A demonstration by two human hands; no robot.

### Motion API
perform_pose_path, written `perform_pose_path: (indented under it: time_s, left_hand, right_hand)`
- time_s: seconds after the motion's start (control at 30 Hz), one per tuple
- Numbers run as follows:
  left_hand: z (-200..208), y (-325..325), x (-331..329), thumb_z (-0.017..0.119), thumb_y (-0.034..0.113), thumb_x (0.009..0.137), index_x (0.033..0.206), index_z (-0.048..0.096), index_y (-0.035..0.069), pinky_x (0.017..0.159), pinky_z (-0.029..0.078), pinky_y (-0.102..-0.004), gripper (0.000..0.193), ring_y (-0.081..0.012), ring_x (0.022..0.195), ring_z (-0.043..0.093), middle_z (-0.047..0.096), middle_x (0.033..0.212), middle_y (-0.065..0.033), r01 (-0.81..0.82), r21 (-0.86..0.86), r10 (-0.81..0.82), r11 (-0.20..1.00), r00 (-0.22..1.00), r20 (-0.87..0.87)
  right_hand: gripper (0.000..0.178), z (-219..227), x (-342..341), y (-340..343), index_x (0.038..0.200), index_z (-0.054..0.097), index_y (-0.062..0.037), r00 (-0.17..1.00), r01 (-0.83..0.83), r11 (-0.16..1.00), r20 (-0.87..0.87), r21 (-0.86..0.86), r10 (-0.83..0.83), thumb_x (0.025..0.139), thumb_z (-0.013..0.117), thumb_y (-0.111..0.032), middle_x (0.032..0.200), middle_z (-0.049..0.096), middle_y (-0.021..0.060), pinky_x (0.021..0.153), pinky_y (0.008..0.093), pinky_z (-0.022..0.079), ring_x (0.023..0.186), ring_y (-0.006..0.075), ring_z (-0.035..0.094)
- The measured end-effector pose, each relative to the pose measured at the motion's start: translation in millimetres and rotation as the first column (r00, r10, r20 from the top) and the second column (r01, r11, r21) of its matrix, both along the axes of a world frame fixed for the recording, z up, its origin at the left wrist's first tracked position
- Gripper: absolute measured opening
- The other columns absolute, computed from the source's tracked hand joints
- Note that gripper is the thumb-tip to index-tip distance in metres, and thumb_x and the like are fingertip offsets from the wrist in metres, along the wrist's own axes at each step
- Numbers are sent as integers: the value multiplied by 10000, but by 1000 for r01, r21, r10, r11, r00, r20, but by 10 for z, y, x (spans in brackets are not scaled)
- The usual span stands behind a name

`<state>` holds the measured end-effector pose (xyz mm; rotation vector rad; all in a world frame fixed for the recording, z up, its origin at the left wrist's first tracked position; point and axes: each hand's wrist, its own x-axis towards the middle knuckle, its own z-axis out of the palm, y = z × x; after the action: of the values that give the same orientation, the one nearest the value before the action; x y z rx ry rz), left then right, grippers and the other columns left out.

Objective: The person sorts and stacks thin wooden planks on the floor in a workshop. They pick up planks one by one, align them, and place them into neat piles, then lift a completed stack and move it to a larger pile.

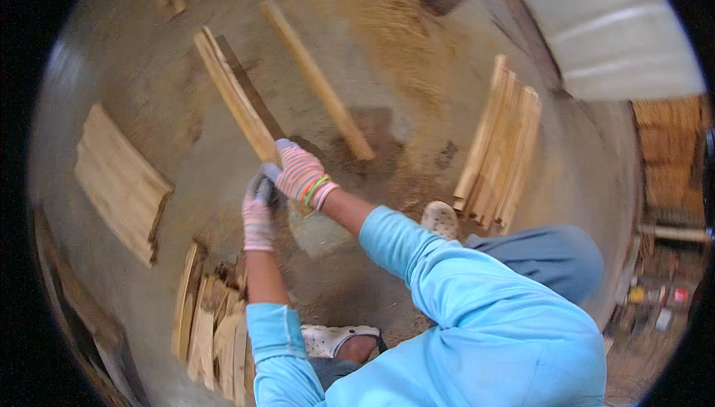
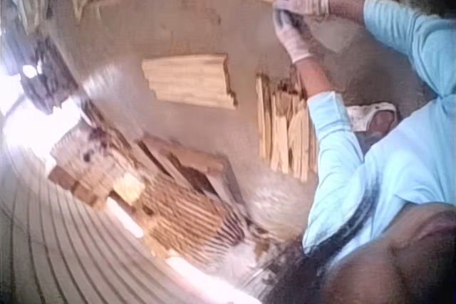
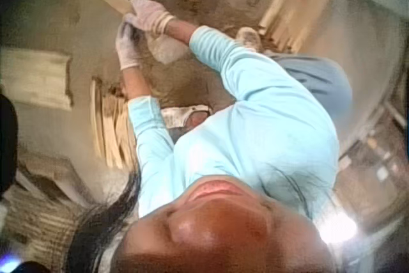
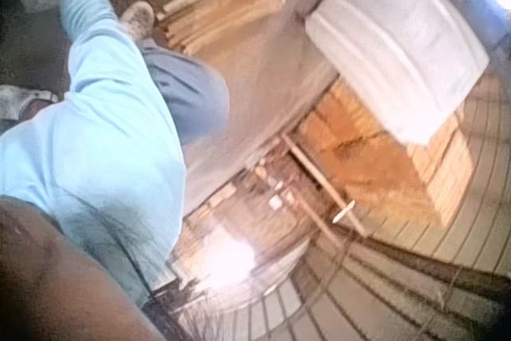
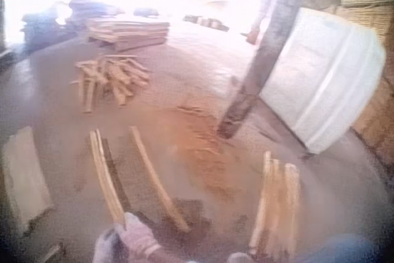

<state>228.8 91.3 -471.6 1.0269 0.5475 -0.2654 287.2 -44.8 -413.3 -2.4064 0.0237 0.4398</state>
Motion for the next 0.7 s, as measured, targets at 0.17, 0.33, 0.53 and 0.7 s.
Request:
perform_pose_path:
  time_s: [0.17, 0.33, 0.53, 0.7]
  left_hand:
    - [0, -63, 96, 568, 133, 1011, 1332, 576, 62, 783, 562, -307, 329, -140, 898, 650, 673, 1076, -50, 106, -110, -102, 988, 994, 44]
    - [-117, -310, 123, 552, 112, 1015, 1315, 593, 69, 784, 561, -298, 306, -148, 874, 645, 672, 1074, -48, 164, -121, -157, 979, 985, 69]
    - [-240, -491, 78, 556, 110, 1015, 1314, 599, 75, 767, 553, -292, 304, -136, 856, 645, 677, 1049, -43, 236, -43, -238, 971, 971, -26]
    - [-320, -526, 22, 555, 115, 1014, 1312, 602, 86, 747, 550, -294, 302, -125, 830, 634, 671, 1027, -25, 239, -58, -242, 969, 970, -38]
  right_hand:
    - [718, 142, -477, -1011, 1366, 445, -10, 818, 379, 924, 449, 51, -360, 855, 677, -458, 1048, 661, 316, 784, 530, 533, 921, 457, 673]
    - [696, -20, -686, -2381, 1383, 470, -77, 667, 745, 534, 435, -399, -605, 870, 646, -514, 1046, 698, 258, 781, 515, 546, 926, 442, 683]
    - [692, -254, -902, -3212, 1508, 364, -217, 572, 749, 370, 255, -550, -779, 904, 656, -388, 1413, 503, 288, 948, 519, 511, 1167, 448, 597]
    - [740, -323, -1017, -3340, 1461, 431, -110, 515, 713, 235, 265, -661, -815, 854, 716, -425, 1508, 411, 250, 1010, 483, 511, 1287, 399, 535]
